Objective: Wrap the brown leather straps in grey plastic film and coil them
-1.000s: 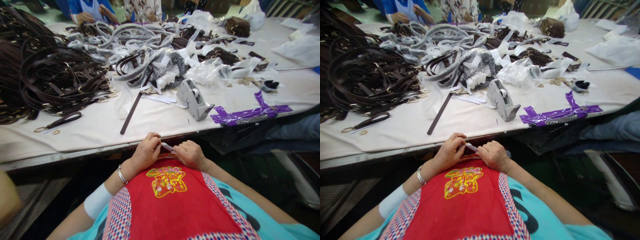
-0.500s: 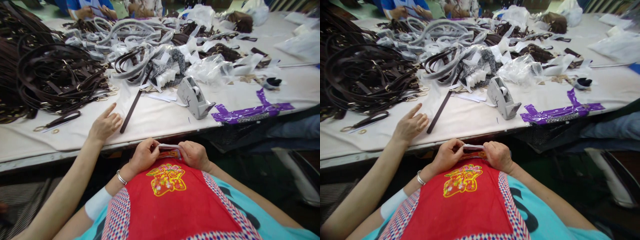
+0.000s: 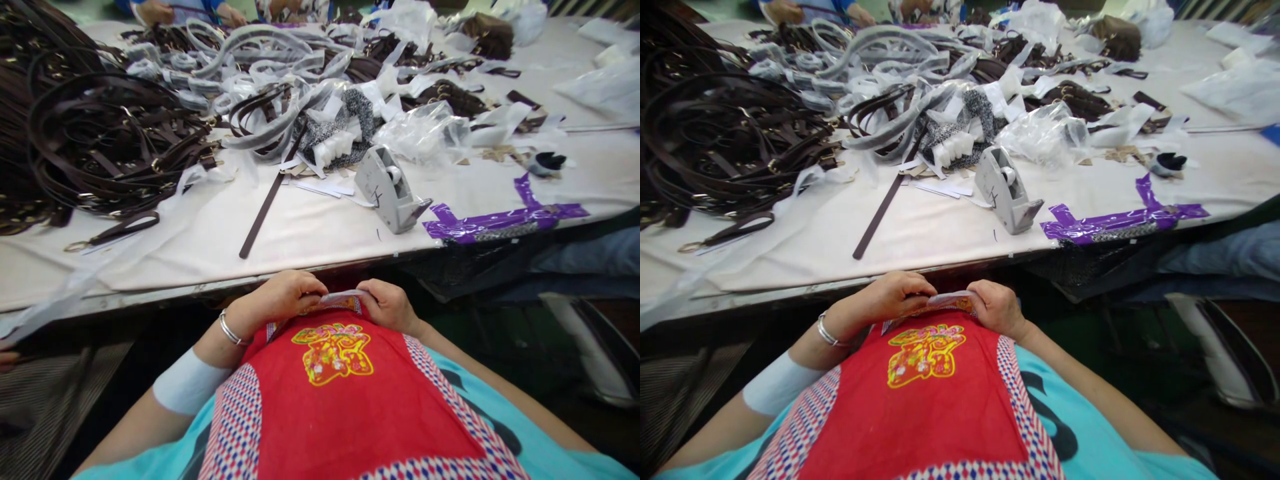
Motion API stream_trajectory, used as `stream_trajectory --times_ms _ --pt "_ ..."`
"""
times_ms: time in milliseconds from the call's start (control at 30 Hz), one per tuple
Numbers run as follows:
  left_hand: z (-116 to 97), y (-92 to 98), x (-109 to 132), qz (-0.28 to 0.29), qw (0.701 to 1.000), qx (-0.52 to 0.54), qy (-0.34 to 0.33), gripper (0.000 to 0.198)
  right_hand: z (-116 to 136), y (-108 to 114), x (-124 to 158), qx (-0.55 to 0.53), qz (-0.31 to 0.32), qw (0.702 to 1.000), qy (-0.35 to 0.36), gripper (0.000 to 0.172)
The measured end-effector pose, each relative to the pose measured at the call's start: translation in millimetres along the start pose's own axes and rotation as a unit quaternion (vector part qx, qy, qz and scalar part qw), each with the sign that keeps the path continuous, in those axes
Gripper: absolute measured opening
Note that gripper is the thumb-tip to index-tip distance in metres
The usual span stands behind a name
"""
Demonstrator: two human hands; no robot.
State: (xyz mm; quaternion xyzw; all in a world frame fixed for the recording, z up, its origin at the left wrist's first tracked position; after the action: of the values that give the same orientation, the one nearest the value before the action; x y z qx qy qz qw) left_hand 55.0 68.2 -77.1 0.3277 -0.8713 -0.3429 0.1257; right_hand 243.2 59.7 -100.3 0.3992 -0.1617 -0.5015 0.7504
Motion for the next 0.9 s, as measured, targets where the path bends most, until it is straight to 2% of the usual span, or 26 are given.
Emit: stream_trajectory --times_ms 133,233,400,467,533,633,733,767,833,900 --pt "-10.7 -0.1 -5.8 -0.008 0.999 -0.037 -0.017 0.018 -1.9 -0.5 1.0 -0.022 0.005 0.999 -0.023 0.019" --pt "-11.1 0.8 -4.4 -0.034 0.999 -0.012 -0.002 0.018 -4.3 -1.4 2.1 -0.041 0.027 0.998 -0.033 0.022" --pt "13.8 16.1 17.7 -0.147 0.985 0.002 0.089 0.015 -20.8 1.3 5.9 -0.125 0.105 0.981 -0.102 0.026" --pt "22.5 24.2 27.8 -0.19 0.975 0.004 0.116 0.014 -28.0 6.9 6.0 -0.151 0.108 0.973 -0.135 0.028" --pt "23.8 27.4 30.9 -0.204 0.972 0.016 0.116 0.014 -29.7 11.0 3.8 -0.166 0.107 0.97 -0.144 0.029" --pt "8.7 20.6 17.9 -0.17 0.983 0.039 0.06 0.021 -22.6 10.0 -2.3 -0.193 0.119 0.965 -0.133 0.03" --pt "-14.3 3.0 -5.6 -0.09 0.994 0.053 -0.017 0.041 -10.2 5.3 -8.7 -0.22 0.149 0.958 -0.107 0.031" --pt "-19.0 -4.7 -12.8 -0.055 0.996 0.058 -0.03 0.043 -6.5 4.3 -10.4 -0.225 0.161 0.956 -0.095 0.031" --pt "-21.2 -21.8 -23.3 0.021 0.997 0.07 -0.025 0.032 -2.7 4.5 -13.3 -0.221 0.177 0.956 -0.075 0.031" --pt "-16.3 -34.9 -27.7 0.07 0.994 0.084 0.005 0.029 -4.9 6.1 -15.7 -0.199 0.182 0.961 -0.065 0.03"
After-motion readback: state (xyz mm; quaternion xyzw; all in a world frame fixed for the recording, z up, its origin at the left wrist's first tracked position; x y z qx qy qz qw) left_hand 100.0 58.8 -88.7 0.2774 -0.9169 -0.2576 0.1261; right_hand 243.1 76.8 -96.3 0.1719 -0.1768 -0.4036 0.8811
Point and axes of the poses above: each hand's wrist, its own x-axis away from the middle knuckle, its own y-axis out of the back of the hand, z = x × y, the point moved 7 cm from there along -x, towards the middle knuckle, and after that the axes turned 4 degrees about -y, right-handed, at the moved point
